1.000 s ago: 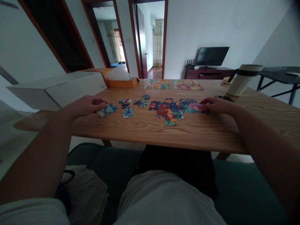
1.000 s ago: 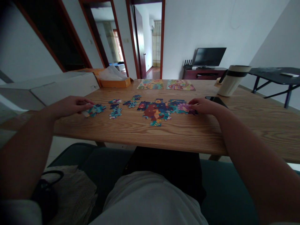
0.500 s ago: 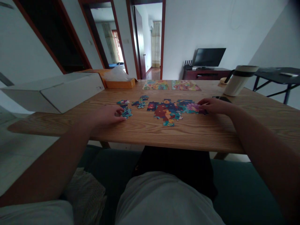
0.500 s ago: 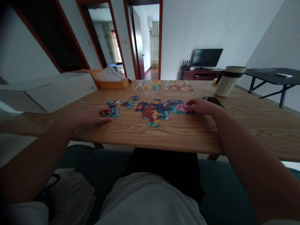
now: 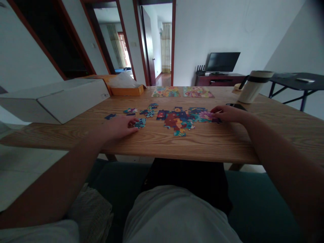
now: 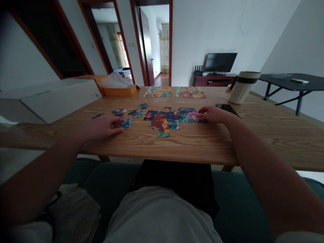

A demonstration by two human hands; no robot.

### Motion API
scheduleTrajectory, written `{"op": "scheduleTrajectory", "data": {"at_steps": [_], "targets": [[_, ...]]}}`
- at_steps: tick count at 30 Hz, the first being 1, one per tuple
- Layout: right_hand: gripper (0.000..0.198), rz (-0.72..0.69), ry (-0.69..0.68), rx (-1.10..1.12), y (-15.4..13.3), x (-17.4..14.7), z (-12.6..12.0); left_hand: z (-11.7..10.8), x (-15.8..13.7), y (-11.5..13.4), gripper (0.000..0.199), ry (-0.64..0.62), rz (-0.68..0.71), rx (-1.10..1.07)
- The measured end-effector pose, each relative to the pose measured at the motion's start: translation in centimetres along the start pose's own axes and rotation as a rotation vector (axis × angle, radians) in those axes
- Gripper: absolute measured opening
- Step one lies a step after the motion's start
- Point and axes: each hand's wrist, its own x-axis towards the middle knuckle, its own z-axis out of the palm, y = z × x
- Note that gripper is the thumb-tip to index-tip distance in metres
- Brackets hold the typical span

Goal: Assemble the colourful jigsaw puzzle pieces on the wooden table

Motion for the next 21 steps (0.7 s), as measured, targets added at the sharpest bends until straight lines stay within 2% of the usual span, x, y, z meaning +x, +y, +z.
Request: {"op": "scheduleTrajectory", "data": {"at_steps": [3, 8, 13, 17, 21], "targets": [[0.050, -0.011, 0.008, 0.003, 0.2, 0.1, 0.1, -0.1, 0.1, 0.0, 0.052, 0.019, -0.025, -0.037], [0.050, -0.016, -0.019, 0.036, 0.4, 0.2, 0.2, 0.0, -0.3, 0.4, 0.076, 0.063, -0.072, -0.092], [0.048, -0.028, -0.037, 0.041, 0.3, 0.3, 0.1, 0.1, -0.5, 0.9, 0.073, 0.192, -0.032, -0.045], [0.043, -0.039, -0.007, 0.030, 0.2, 0.2, 0.1, -0.3, -0.1, 0.1, 0.072, 0.273, -0.036, -0.006], [0.036, -0.065, 0.133, 0.062, -0.7, -0.1, 0.2, -1.4, 0.5, -0.5, 0.074, 0.366, -0.030, 0.031]]}}
